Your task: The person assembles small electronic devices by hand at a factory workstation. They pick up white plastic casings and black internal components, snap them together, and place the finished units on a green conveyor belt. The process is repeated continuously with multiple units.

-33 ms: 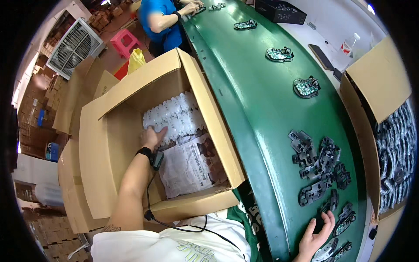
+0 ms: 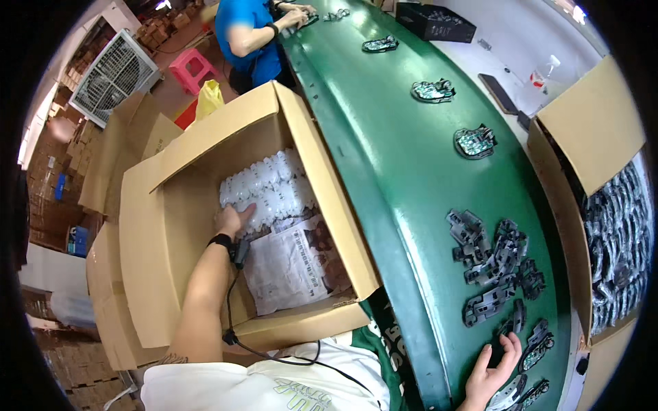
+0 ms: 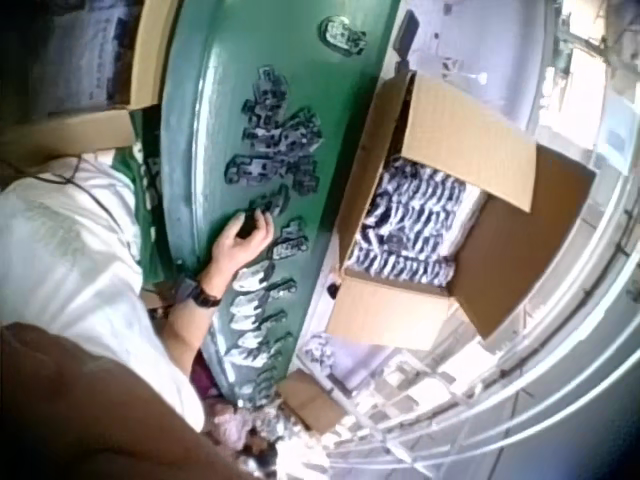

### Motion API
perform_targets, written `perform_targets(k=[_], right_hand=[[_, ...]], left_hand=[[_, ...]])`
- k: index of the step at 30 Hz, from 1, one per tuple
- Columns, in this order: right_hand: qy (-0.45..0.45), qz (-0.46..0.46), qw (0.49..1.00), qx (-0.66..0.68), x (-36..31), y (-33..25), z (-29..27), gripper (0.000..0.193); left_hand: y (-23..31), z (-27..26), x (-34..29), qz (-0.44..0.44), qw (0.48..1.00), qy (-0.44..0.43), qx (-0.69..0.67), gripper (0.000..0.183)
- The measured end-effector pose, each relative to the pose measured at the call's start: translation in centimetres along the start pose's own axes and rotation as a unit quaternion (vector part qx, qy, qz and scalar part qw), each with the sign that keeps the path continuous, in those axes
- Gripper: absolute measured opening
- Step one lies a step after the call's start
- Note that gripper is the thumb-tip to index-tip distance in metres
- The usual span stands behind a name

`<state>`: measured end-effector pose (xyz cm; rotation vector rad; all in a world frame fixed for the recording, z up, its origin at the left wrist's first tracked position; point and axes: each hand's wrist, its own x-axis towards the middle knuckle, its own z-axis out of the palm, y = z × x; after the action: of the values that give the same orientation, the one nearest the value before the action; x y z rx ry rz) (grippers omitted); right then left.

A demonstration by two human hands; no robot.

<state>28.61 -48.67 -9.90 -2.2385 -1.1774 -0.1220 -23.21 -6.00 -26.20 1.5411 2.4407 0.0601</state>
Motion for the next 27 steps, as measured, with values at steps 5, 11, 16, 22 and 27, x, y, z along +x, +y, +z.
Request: perform_targets(k=[5,11,16,22,27], right_hand=[[0.019,-0.002,1.000,0.008,1.4,-1.5,-0.1,0.033],[0.043,-0.010,0.999,-0.008,1.2,-1.2,-0.1,0.036],[0.038,0.005,0.999,0.000,1.6,-1.2,0.3,0.037],[0.043,-0.007,0.999,0.005,1.3,-1.2,0.2,0.036],[0.041,-0.007,0.999,0.020,1.2,-0.7,-0.1,0.034]], left_hand=[[-2.5,4.1,4.9,-0.090,0.983,-0.146,-0.070,0.131],[2.8,1.9,2.0,-0.156,0.977,-0.133,-0.053,0.131],[3.9,2.6,0.0,-0.169,0.985,-0.023,-0.021,0.119],[1.2,3.8,-2.2,-0.007,0.991,0.132,-0.026,0.092],[2.6,1.7,-3.4,0.022,0.989,0.143,-0.022,0.081]])
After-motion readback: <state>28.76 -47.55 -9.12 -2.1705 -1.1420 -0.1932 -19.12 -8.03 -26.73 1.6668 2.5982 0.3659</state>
